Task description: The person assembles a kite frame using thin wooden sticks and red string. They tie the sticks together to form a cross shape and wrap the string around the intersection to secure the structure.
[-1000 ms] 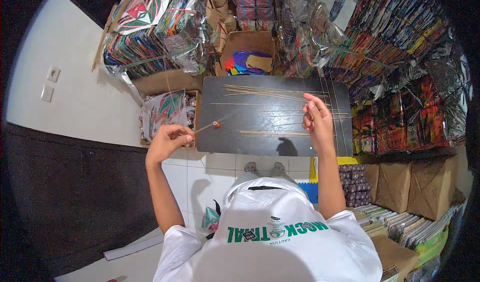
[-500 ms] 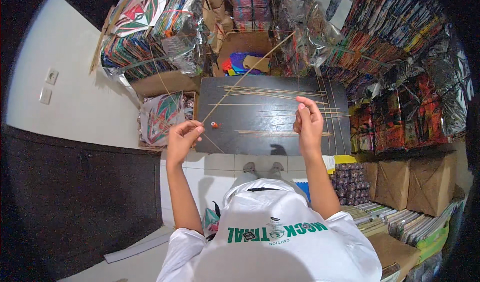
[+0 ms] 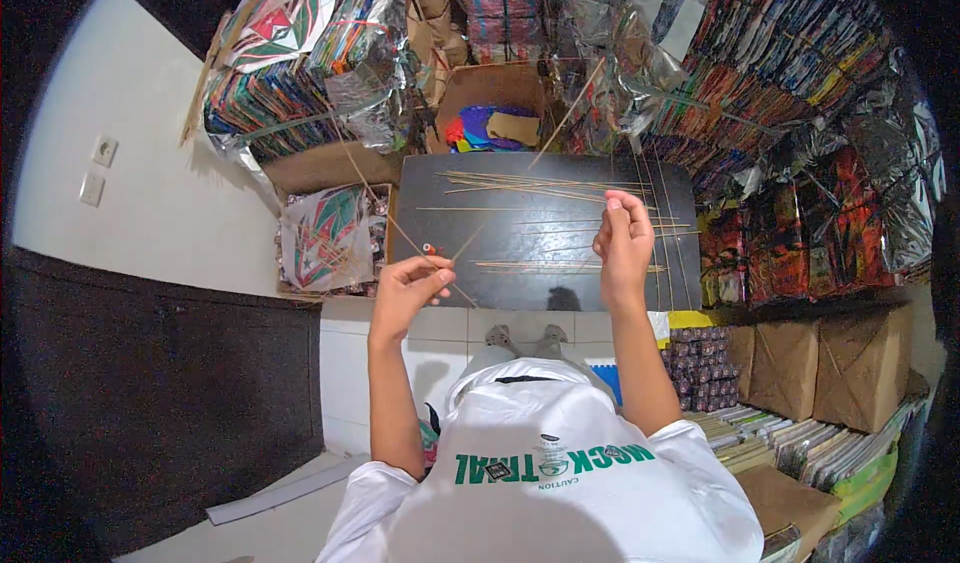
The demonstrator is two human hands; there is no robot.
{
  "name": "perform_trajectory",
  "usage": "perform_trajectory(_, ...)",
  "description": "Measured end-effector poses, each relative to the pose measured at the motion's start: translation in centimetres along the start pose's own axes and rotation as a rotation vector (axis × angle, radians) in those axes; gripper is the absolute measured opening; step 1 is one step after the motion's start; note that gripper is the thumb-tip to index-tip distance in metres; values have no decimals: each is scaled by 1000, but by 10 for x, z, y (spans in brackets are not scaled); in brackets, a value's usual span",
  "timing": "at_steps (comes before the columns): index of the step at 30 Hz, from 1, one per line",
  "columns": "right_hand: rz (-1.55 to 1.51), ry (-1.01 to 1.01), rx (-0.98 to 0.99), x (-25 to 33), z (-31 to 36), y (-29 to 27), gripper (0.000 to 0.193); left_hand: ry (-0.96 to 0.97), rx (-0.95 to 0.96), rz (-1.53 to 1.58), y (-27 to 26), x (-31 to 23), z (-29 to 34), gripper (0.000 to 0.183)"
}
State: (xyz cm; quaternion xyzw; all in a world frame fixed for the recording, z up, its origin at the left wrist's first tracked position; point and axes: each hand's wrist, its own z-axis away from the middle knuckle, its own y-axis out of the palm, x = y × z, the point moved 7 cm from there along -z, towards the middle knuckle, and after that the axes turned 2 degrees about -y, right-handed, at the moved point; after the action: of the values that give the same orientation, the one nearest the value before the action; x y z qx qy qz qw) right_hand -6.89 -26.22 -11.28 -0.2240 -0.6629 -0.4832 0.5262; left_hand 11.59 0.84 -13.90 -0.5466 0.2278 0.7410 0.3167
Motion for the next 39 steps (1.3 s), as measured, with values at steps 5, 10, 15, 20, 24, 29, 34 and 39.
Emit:
perform_trajectory(5, -52, -7, -67, 0, 2, -2, 15, -13, 30, 32, 25, -3, 3, 22)
perform_trajectory(10, 8, -29, -194, -11, 10, -8, 15, 1, 10, 91, 38, -1, 4, 23)
perform_trajectory(15, 57, -91, -262, -19, 19, -11, 16, 11, -22, 120, 40, -2, 4, 25)
perform_trajectory(20, 249, -227, -304, -20, 27, -17, 16, -7, -35, 142, 44, -2, 3, 26)
perform_trajectory(24, 552, -514, -246, -9, 40, -4, 12, -29, -38, 164, 49, 0, 2, 26)
perform_trajectory(29, 702, -621, -38, 0, 58, 29, 17, -51, -20, 199, 59, 2, 0, 27)
perform_trajectory(34, 730, -640, 155, -2, 70, 51, 17, -67, 10, 226, 68, 0, 0, 26)
perform_trajectory(39, 741, -614, 252, -10, 75, 62, 17, -75, 53, 259, 77, -5, 0, 28)
